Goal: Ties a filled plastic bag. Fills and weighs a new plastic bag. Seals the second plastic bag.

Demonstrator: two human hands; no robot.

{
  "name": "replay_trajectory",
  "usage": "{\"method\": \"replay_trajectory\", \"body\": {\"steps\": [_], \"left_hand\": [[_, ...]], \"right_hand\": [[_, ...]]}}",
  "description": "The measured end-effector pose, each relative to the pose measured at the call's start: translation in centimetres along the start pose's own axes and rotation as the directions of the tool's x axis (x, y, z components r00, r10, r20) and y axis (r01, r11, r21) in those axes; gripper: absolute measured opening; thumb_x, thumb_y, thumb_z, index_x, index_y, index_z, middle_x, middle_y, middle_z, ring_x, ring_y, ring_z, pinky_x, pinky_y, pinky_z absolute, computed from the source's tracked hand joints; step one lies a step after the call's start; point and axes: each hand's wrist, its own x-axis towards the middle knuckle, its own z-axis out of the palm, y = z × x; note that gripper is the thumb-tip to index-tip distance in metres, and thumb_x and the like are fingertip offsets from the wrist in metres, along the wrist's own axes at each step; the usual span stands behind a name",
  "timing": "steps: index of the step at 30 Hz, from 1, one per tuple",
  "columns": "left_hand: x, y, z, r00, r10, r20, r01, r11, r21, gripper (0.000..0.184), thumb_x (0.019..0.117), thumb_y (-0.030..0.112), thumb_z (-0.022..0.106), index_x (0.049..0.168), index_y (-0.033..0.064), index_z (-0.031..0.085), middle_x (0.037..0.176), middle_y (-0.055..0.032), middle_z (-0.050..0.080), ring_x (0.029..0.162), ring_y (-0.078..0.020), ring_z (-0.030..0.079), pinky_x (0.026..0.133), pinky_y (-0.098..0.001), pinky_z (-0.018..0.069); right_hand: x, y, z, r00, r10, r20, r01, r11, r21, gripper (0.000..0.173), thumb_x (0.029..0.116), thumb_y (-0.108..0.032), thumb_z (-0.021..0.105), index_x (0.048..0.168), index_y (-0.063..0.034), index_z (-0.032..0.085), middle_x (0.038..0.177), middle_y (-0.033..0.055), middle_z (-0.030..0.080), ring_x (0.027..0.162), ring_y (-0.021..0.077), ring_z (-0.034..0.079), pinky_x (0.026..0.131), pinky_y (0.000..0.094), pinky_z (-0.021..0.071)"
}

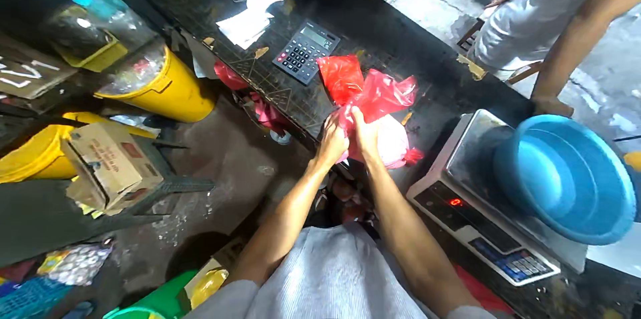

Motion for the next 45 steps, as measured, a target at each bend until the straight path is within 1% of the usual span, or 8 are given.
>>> {"method": "replay_trajectory", "body": {"steps": [14, 21, 24, 27, 31, 35, 40, 45], "left_hand": [[-1.3, -2.0, 0.1, 0.999, 0.038, -0.001, -0.036, 0.958, 0.283, 0.046, 0.1061, 0.031, 0.051, 0.144, 0.0051, 0.057, 0.161, -0.0094, 0.042, 0.152, -0.0345, 0.032, 0.12, -0.0584, 0.0298], [-0.8, -3.6, -0.6, 0.991, 0.114, -0.068, -0.102, 0.982, 0.158, 0.014, 0.0888, -0.002, 0.06, 0.087, 0.0019, 0.074, 0.12, -0.0106, 0.072, 0.134, -0.032, 0.055, 0.11, -0.0522, 0.044], [0.0, -3.0, -3.6, 0.997, 0.072, 0.03, -0.069, 0.995, -0.074, 0.012, 0.0928, 0.009, 0.066, 0.093, -0.0005, 0.074, 0.113, -0.0144, 0.072, 0.122, -0.03, 0.063, 0.108, -0.0497, 0.0479], [1.7, 0.8, -7.9, 0.982, -0.01, 0.188, 0.082, 0.923, -0.375, 0.044, 0.1068, 0.032, 0.052, 0.137, 0.0014, 0.061, 0.144, -0.0121, 0.059, 0.133, -0.0189, 0.055, 0.115, -0.0399, 0.0435], [5.4, 7.5, -9.4, 0.984, 0.105, 0.145, 0.016, 0.754, -0.657, 0.028, 0.1075, 0.022, 0.048, 0.101, 0.0004, 0.065, 0.091, 0.0009, 0.068, 0.086, -0.0004, 0.065, 0.083, -0.0234, 0.0559], [5.6, 8.8, -9.5, 0.982, 0.089, 0.168, 0.004, 0.875, -0.484, 0.038, 0.109, 0.026, 0.046, 0.078, 0.0066, 0.058, 0.065, -0.0004, 0.051, 0.057, -0.0073, 0.05, 0.055, -0.0259, 0.0457], [4.1, 4.8, -7.7, 0.949, 0.192, 0.252, -0.122, 0.956, -0.268, 0.039, 0.1073, 0.024, 0.041, 0.113, 0.0033, 0.073, 0.13, -0.0075, 0.067, 0.134, -0.0227, 0.052, 0.116, -0.05, 0.0369], [3.0, 3.9, -8.2, 0.911, 0.204, 0.359, -0.119, 0.962, -0.244, 0.039, 0.1075, 0.025, 0.04, 0.121, 0.0071, 0.073, 0.155, -0.0053, 0.05, 0.153, -0.0267, 0.029, 0.126, -0.0523, 0.0203]], "right_hand": [[2.6, 1.3, 2.9, 0.998, 0.05, 0.036, -0.062, 0.763, 0.643, 0.036, 0.1078, -0.041, 0.045, 0.087, -0.0145, 0.059, 0.063, -0.0057, 0.053, 0.047, 0.0043, 0.046, 0.046, 0.0203, 0.0448], [0.3, -1.2, 4.1, 0.994, 0.002, -0.112, -0.014, 0.994, -0.108, 0.063, 0.0971, -0.055, 0.063, 0.136, -0.0068, 0.051, 0.103, 0.012, 0.068, 0.087, 0.0201, 0.067, 0.077, 0.043, 0.0579], [1.0, -4.4, 2.1, 0.995, -0.026, 0.101, 0.042, 0.987, -0.158, 0.043, 0.1037, -0.051, 0.052, 0.106, -0.0086, 0.061, 0.072, -0.0002, 0.056, 0.057, 0.008, 0.051, 0.055, 0.0284, 0.0475], [2.2, -8.5, -0.7, 0.863, -0.264, 0.43, 0.407, 0.868, -0.284, 0.029, 0.1074, -0.028, 0.053, 0.114, -0.0071, 0.073, 0.106, 0.0017, 0.074, 0.102, 0.0047, 0.068, 0.098, 0.0287, 0.0545], [2.7, -11.8, -1.2, 0.684, -0.435, 0.586, 0.654, 0.722, -0.226, 0.03, 0.1044, -0.024, 0.058, 0.122, -0.0024, 0.068, 0.115, 0.0057, 0.072, 0.111, 0.0051, 0.066, 0.103, 0.0261, 0.0516], [2.5, -12.4, -0.5, 0.857, -0.394, 0.332, 0.339, 0.916, 0.213, 0.025, 0.1071, -0.025, 0.053, 0.114, -0.003, 0.065, 0.094, 0.0045, 0.072, 0.089, 0.0132, 0.07, 0.087, 0.0355, 0.06], [0.8, -14.6, -1.4, 0.953, -0.273, 0.134, 0.25, 0.955, 0.16, 0.035, 0.1065, -0.041, 0.051, 0.098, -0.0116, 0.067, 0.076, -0.0017, 0.064, 0.071, 0.0082, 0.063, 0.071, 0.0307, 0.0565], [-2.6, -14.8, -3.6, 0.927, -0.367, 0.078, 0.36, 0.928, 0.097, 0.03, 0.1057, -0.039, 0.054, 0.098, -0.0145, 0.069, 0.076, -0.0038, 0.064, 0.069, 0.0061, 0.061, 0.068, 0.0265, 0.0554]]}}
